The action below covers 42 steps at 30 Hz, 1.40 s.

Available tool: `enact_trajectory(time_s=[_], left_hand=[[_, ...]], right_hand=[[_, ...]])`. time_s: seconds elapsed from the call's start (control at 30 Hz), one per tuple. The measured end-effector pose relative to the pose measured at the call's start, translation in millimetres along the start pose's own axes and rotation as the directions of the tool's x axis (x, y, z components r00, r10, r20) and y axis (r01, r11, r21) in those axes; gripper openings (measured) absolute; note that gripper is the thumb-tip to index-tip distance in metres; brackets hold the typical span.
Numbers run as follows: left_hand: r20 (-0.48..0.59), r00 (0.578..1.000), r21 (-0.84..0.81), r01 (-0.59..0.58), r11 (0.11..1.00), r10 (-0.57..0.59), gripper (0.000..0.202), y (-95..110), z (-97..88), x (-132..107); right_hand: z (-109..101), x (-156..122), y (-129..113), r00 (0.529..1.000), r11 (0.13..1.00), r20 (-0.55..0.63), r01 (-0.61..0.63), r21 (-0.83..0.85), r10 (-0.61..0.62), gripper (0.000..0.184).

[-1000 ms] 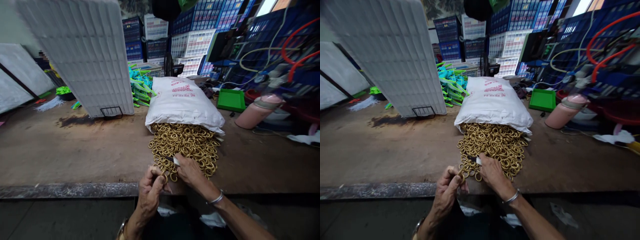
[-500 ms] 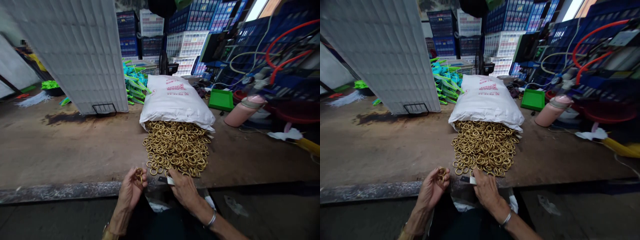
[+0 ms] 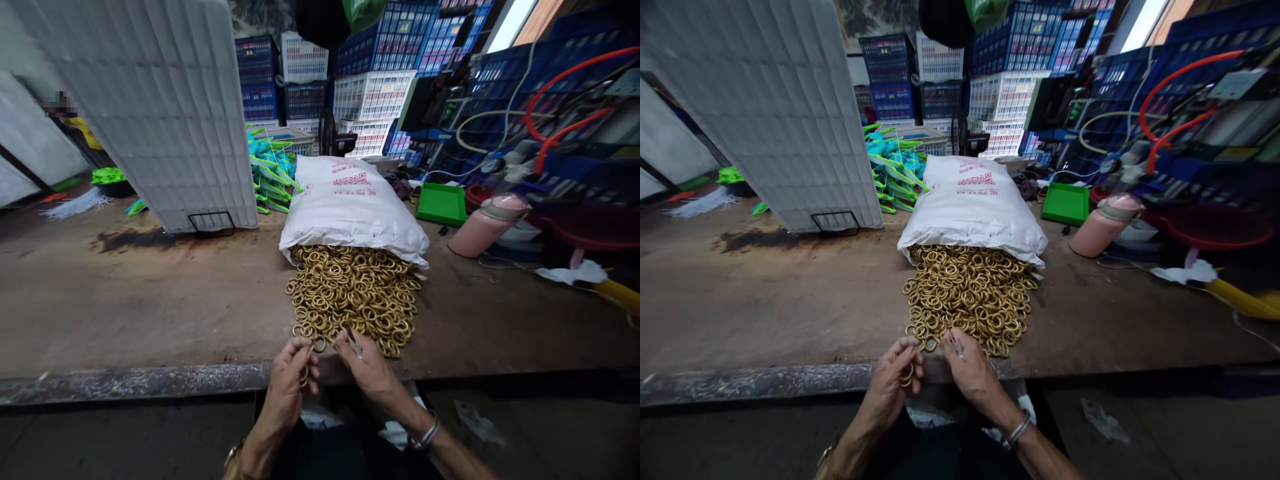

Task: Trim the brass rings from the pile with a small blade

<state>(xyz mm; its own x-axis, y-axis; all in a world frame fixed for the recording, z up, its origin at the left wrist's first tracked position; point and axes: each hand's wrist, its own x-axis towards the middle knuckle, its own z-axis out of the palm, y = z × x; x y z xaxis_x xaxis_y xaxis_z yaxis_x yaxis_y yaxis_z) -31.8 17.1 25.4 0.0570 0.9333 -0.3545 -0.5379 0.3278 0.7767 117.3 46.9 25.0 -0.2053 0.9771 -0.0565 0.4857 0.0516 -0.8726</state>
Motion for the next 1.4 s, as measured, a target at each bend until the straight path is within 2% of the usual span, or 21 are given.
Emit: enact_trajectory(time_s=[0.1,0.23,0.27,0.33,0.43,0.5,0.57,0.67,0.77,0.93,1.03,1.13,1.27,1.4], left_hand=[[0.041,0.999,0.097,-0.018,0.995,0.014,0.033,-5,7.4,3],[0.056,0.998,0.159,-0.014,0.987,0.005,0.023,-9,12.5,6],[0.044,0.998,0.186,-0.041,0.982,0.033,0.022,-9,13.3,5],[0.026,0.986,0.293,-0.163,0.942,0.162,0.018,-8,14.5,4],[0.101,0.923,0.471,-0.374,0.799,0.372,0.013,-6,16.3,1],[0.147,0.905,0.498,-0.416,0.761,0.398,0.014,-5,17.4,0],[0.130,0.937,0.474,-0.346,0.810,0.325,0.017,-6,18.4,-1],[0.058,0.993,0.384,-0.116,0.916,0.102,0.025,-8,19.3,-1],[0.068,0.997,0.249,0.003,0.969,-0.021,0.028,-10,19.6,-2],[0.099,0.995,0.108,0.013,0.994,-0.024,0.025,-11,19.5,-4],[0.091,0.996,0.099,-0.006,0.995,-0.003,0.023,-10,19.7,-4],[0.082,0.997,0.148,-0.025,0.989,0.013,0.023,-10,19.3,-4],[0.068,0.997,0.231,-0.040,0.972,0.025,0.026,-9,17.8,-3],[0.035,0.998,0.288,-0.054,0.956,0.046,0.027,-8,16.5,-10]], right_hand=[[-1,0,-5,0.994,0.961,0.094,-0.086,0.262,0.064,0.025],[3,-3,-5,0.977,0.885,0.189,-0.168,0.433,0.093,0.025],[4,-3,-5,0.976,0.872,0.193,-0.180,0.455,0.100,0.025],[5,-3,-4,0.979,0.871,0.177,-0.173,0.460,0.101,0.028],[5,-2,-5,0.989,0.918,0.123,-0.119,0.377,0.078,0.032],[4,0,-8,0.993,0.946,0.092,-0.098,0.309,0.073,0.031],[2,1,-11,0.996,0.964,0.048,-0.082,0.251,0.073,0.028],[1,2,-14,0.999,0.983,-0.006,-0.047,0.178,0.049,0.023],[1,2,-15,1.000,0.986,-0.002,-0.028,0.167,0.029,0.023],[2,2,-8,1.000,0.987,-0.018,-0.009,0.159,0.012,0.026],[3,-1,-3,0.999,0.999,-0.042,0.030,-0.025,-0.031,0.022],[5,-7,0,0.995,0.965,0.027,0.097,-0.242,-0.094,0.013],[8,-12,-2,0.988,0.898,0.108,0.145,-0.416,-0.110,0.024],[6,-9,-2,0.993,0.817,0.081,0.118,-0.565,-0.088,0.028]])
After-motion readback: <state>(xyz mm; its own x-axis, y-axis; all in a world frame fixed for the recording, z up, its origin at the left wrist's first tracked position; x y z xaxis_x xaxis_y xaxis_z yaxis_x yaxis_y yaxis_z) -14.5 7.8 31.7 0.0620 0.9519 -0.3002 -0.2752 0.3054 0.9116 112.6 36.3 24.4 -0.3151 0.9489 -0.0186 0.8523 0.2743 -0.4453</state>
